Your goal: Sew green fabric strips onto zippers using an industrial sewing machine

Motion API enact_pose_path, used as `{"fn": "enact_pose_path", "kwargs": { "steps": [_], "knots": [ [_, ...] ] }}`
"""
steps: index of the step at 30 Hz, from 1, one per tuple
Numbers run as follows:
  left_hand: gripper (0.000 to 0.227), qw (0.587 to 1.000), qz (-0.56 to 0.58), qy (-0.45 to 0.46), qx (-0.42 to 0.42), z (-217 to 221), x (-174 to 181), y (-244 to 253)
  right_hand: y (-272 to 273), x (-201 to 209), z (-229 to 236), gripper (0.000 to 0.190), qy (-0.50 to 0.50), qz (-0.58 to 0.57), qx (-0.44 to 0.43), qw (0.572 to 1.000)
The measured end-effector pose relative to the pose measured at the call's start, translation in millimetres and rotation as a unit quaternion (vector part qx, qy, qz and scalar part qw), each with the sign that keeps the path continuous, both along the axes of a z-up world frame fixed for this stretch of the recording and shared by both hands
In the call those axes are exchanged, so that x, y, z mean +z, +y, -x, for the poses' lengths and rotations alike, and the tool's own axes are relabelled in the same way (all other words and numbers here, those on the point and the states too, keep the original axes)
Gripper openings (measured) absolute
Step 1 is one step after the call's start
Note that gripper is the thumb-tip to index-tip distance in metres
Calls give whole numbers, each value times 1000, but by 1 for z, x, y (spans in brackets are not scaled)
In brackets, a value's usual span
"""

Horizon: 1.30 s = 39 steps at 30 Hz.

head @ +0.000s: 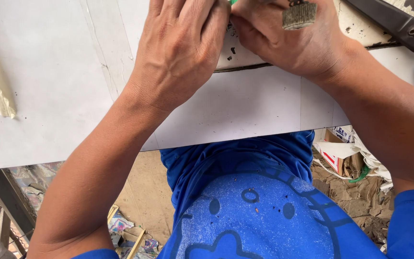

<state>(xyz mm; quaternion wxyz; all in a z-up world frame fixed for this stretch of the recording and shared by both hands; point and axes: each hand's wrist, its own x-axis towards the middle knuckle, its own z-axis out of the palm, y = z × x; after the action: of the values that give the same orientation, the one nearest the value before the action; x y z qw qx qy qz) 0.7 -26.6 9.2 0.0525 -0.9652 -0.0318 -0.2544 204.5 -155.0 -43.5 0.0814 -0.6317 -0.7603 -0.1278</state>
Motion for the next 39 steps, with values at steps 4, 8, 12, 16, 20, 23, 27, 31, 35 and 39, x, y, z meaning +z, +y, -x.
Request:
{"fn": "enact_pose_path", "kwargs": {
  "steps": [4, 8, 12, 16, 20, 23, 27, 31, 35, 39],
  "knots": [
    [19, 1000, 15, -17, -3, 1, -2, -2, -1, 16, 7, 14, 58, -38, 58, 996],
    [14, 993, 114, -17, -36, 0, -9, -5, 2, 32, 16, 2, 143, -23, 85, 986],
    [23, 996, 71, -30, -40, -4, -14, -4, 1, 30, 16, 9, 139, -2, 60, 988],
    [25, 1000, -2, -12, -8, -3, -16, -5, 4, 29, 17, 10, 224, 9, 106, 969],
    [16, 999, -3, 0, -40, 6, -14, 3, 3, 31, 26, 6, 195, -12, 108, 975],
    [16, 999, -17, 13, -45, 10, -15, 11, 8, 25, 32, 7, 207, -54, 108, 971],
    [13, 997, 1, 21, -67, 8, -15, 14, 9, 30, 36, 8, 229, -60, 112, 965],
    [18, 998, -26, -8, -60, 3, -19, 9, 6, 31, 32, 4, 177, -68, 102, 977],
    [19, 999, 4, 9, -52, 3, -27, 3, 2, 30, 31, 5, 171, -55, 97, 979],
    [20, 999, 0, 0, -45, 1, -26, -1, -1, 27, 28, 5, 184, -38, 94, 978]
  ]
}}
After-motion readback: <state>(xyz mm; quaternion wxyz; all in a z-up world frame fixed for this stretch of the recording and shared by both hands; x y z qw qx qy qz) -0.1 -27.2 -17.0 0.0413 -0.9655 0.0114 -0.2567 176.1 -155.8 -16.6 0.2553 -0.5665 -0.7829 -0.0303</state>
